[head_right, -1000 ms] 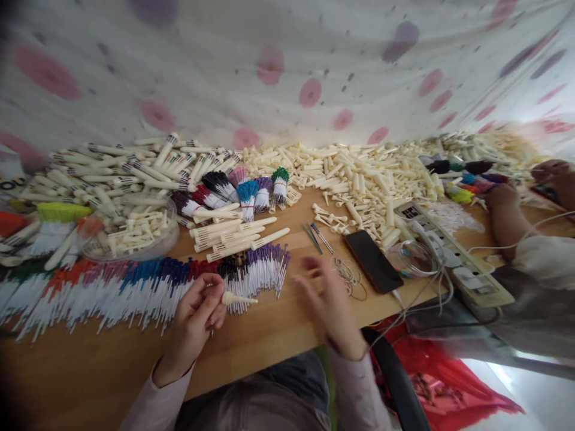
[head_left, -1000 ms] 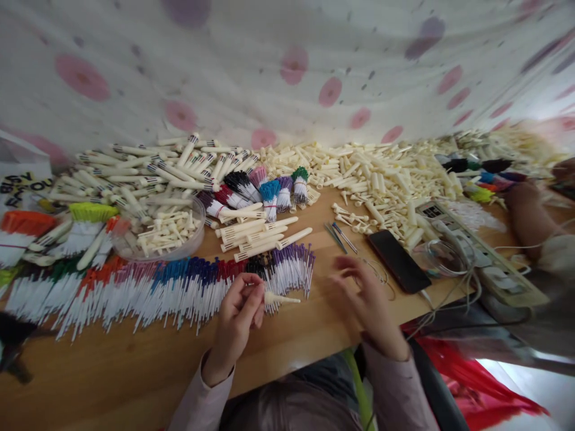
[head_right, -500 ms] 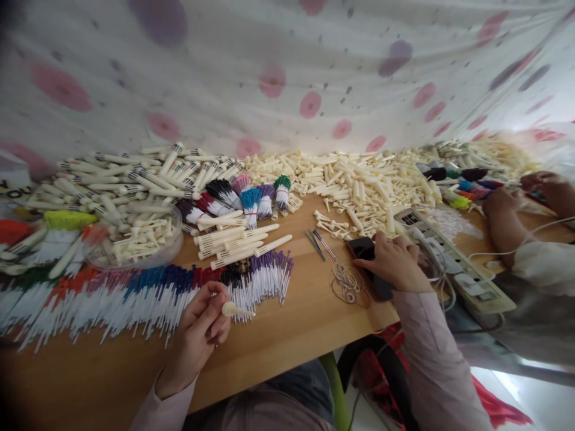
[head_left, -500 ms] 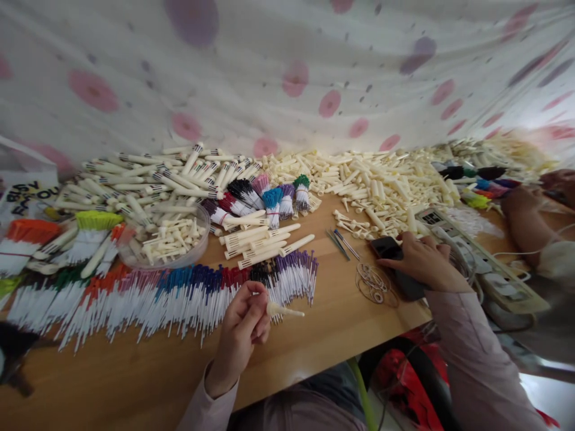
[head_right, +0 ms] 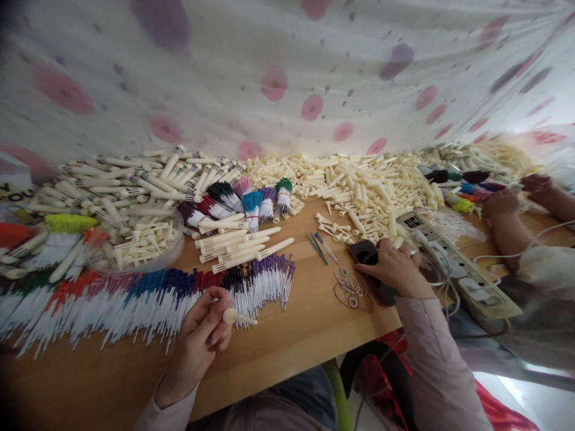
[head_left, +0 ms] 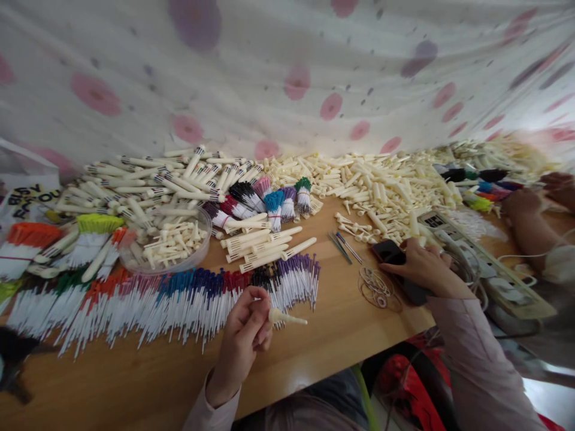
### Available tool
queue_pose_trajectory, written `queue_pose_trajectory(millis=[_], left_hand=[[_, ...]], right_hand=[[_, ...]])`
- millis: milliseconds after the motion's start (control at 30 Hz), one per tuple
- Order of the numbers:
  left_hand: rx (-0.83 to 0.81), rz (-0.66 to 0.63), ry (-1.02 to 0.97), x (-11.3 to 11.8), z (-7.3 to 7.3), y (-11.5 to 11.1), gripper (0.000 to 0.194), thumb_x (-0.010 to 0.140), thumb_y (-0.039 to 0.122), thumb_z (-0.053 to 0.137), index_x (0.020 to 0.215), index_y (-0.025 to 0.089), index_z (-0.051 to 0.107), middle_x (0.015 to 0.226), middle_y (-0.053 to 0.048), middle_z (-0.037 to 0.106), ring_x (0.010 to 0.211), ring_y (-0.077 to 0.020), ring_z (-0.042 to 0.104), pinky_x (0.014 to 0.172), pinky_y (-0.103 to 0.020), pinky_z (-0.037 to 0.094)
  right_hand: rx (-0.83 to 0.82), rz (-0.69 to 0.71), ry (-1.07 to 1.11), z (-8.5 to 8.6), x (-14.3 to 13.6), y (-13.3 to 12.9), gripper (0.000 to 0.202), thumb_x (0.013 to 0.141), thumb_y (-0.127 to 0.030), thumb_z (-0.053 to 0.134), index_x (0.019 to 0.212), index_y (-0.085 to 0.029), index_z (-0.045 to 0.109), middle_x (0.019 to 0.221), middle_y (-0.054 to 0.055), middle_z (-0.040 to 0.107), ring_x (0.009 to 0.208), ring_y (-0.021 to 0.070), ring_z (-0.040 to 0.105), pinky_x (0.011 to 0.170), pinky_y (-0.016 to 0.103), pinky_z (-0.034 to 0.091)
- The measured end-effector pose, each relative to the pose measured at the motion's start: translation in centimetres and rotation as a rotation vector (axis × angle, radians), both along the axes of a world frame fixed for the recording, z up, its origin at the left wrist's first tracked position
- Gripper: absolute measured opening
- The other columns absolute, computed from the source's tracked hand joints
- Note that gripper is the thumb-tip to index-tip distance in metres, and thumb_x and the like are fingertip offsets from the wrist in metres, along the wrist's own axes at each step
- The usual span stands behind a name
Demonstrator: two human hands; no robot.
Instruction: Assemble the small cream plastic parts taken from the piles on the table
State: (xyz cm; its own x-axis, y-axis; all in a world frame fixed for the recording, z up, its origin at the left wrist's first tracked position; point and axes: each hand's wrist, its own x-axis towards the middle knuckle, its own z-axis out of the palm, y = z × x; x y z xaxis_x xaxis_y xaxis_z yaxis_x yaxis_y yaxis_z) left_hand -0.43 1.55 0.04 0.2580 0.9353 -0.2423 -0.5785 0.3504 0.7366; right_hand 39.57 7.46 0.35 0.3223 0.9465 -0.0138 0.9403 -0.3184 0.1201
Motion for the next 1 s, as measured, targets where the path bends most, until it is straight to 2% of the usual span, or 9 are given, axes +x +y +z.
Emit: queue_pose_trajectory(millis=[167, 333, 533, 700, 833, 900, 967, 1000], left_hand=[[-0.015, -0.001, -0.002, 0.0, 0.2, 0.0, 0.030, 0.078, 0.044, 0.077, 0.084, 0.021, 0.058, 0.046, 0.012, 0.039, 0.037, -0.0024, 0.018, 0.035, -0.012, 0.023], [-0.016, -0.001, -0.002, 0.1, 0.3, 0.1, 0.030, 0.077, 0.044, 0.077, 0.083, 0.021, 0.059, 0.046, 0.013, 0.038, 0.037, -0.0023, 0.017, 0.035, -0.012, 0.023], [0.002, -0.004, -0.003, 0.0, 0.1, 0.1, 0.029, 0.078, 0.044, 0.076, 0.083, 0.022, 0.059, 0.045, 0.013, 0.035, 0.037, -0.0027, 0.016, 0.035, -0.012, 0.023], [0.012, -0.006, -0.004, 0.0, 0.1, 0.0, 0.028, 0.079, 0.044, 0.076, 0.084, 0.022, 0.060, 0.046, 0.013, 0.034, 0.038, -0.0030, 0.016, 0.035, -0.012, 0.022], [-0.004, 0.015, 0.007, -0.2, 0.3, -0.2, 0.025, 0.082, 0.042, 0.074, 0.087, 0.021, 0.061, 0.049, 0.012, 0.035, 0.040, -0.0030, 0.016, 0.037, -0.012, 0.022], [-0.007, 0.014, 0.004, -0.3, 0.2, -0.2, 0.024, 0.082, 0.041, 0.073, 0.088, 0.021, 0.061, 0.049, 0.012, 0.035, 0.040, -0.0031, 0.017, 0.037, -0.012, 0.022], [0.003, 0.006, -0.002, -0.3, 0.1, -0.2, 0.024, 0.082, 0.041, 0.074, 0.088, 0.021, 0.061, 0.048, 0.012, 0.034, 0.039, -0.0031, 0.017, 0.037, -0.012, 0.023], [0.008, -0.002, -0.003, -0.3, 0.0, -0.2, 0.024, 0.082, 0.041, 0.073, 0.088, 0.021, 0.060, 0.048, 0.012, 0.034, 0.039, -0.0031, 0.017, 0.037, -0.012, 0.023]], right_hand=[[-0.054, -0.130, -0.006, 0.7, -1.0, -0.2, 0.077, 0.066, -0.076, 0.061, 0.107, -0.012, 0.052, 0.111, 0.026, 0.063, 0.107, 0.0494, 0.054, 0.083, 0.054, 0.039], [-0.057, -0.130, 0.009, 1.2, -1.4, -0.1, 0.073, 0.069, -0.069, 0.063, 0.109, -0.009, 0.051, 0.107, 0.027, 0.063, 0.105, 0.0480, 0.056, 0.082, 0.053, 0.038], [-0.038, -0.090, 0.035, 1.2, -1.6, -0.5, 0.057, 0.072, -0.064, 0.063, 0.097, -0.014, 0.055, 0.103, 0.022, 0.063, 0.102, 0.0455, 0.056, 0.082, 0.052, 0.038], [-0.001, -0.133, 0.045, 1.1, -2.1, -0.5, 0.062, 0.070, -0.063, 0.068, 0.102, -0.012, 0.054, 0.107, 0.023, 0.063, 0.107, 0.0465, 0.055, 0.084, 0.054, 0.040], [0.108, -0.102, 0.075, 2.4, -3.2, -1.6, 0.067, 0.067, -0.061, 0.071, 0.110, -0.012, 0.056, 0.109, 0.023, 0.066, 0.111, 0.0470, 0.055, 0.082, 0.052, 0.044], [0.242, -0.116, 0.161, 3.5, -4.3, -3.0, 0.052, 0.075, -0.054, 0.063, 0.108, -0.014, 0.058, 0.101, 0.019, 0.071, 0.100, 0.0408, 0.063, 0.077, 0.046, 0.047], [0.381, -0.174, 0.302, 4.4, -5.7, -4.9, 0.034, 0.084, -0.044, 0.050, 0.103, -0.017, 0.061, 0.089, 0.013, 0.074, 0.077, 0.0303, 0.070, 0.068, 0.039, 0.049], [0.432, -0.207, 0.362, 4.6, -6.4, -5.9, 0.032, 0.087, -0.039, 0.044, 0.103, -0.018, 0.061, 0.087, 0.011, 0.075, 0.066, 0.0261, 0.070, 0.064, 0.036, 0.050]])
